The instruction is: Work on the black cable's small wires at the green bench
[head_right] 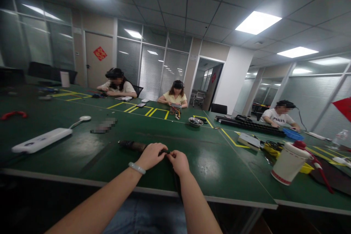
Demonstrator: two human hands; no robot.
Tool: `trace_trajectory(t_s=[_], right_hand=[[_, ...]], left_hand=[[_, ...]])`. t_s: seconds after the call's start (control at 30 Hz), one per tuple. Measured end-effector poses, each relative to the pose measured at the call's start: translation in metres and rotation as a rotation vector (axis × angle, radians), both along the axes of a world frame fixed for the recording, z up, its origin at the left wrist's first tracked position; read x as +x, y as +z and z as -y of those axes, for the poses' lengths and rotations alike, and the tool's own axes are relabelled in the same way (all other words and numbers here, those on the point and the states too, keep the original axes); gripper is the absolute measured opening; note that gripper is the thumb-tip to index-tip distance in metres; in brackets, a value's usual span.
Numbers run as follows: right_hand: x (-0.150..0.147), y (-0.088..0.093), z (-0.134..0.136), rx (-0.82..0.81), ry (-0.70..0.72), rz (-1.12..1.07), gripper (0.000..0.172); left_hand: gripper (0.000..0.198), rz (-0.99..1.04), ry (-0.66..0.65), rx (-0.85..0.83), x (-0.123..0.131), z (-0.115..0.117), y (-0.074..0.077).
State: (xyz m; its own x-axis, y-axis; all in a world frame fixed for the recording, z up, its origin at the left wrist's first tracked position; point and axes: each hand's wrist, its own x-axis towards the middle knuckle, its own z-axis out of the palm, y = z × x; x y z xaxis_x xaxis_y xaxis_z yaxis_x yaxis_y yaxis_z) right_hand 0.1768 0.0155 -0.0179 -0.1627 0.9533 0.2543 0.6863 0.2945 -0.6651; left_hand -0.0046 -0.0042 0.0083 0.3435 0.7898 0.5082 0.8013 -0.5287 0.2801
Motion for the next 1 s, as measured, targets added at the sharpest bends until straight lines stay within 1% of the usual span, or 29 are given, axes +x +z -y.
trace_trajectory(t_s=[0.3,0.47,0.7,1.0], right_hand=[[0.0003,-0.0039,-0.0001,-0.051,0.011,-0.057,0.025],[-0.0004,-0.0005,0.002,-0.015,0.002,-0.045,0.023],[0.0001,-0.0003,0.0017,0.0,0.0,-0.031,0.022],[0.0009,-0.001,0.0007,-0.03,0.01,-0.042,0.022]], left_hand=[[0.019,-0.025,-0.007,-0.011,-0.0005,0.002,0.0026],[0.017,-0.014,-0.011,0.004,-0.0006,0.0013,0.0011],[0.021,-0.028,0.001,-0.012,-0.0003,0.0027,0.0013],[0.019,-0.014,-0.014,-0.004,-0.0004,0.0019,0.0004]])
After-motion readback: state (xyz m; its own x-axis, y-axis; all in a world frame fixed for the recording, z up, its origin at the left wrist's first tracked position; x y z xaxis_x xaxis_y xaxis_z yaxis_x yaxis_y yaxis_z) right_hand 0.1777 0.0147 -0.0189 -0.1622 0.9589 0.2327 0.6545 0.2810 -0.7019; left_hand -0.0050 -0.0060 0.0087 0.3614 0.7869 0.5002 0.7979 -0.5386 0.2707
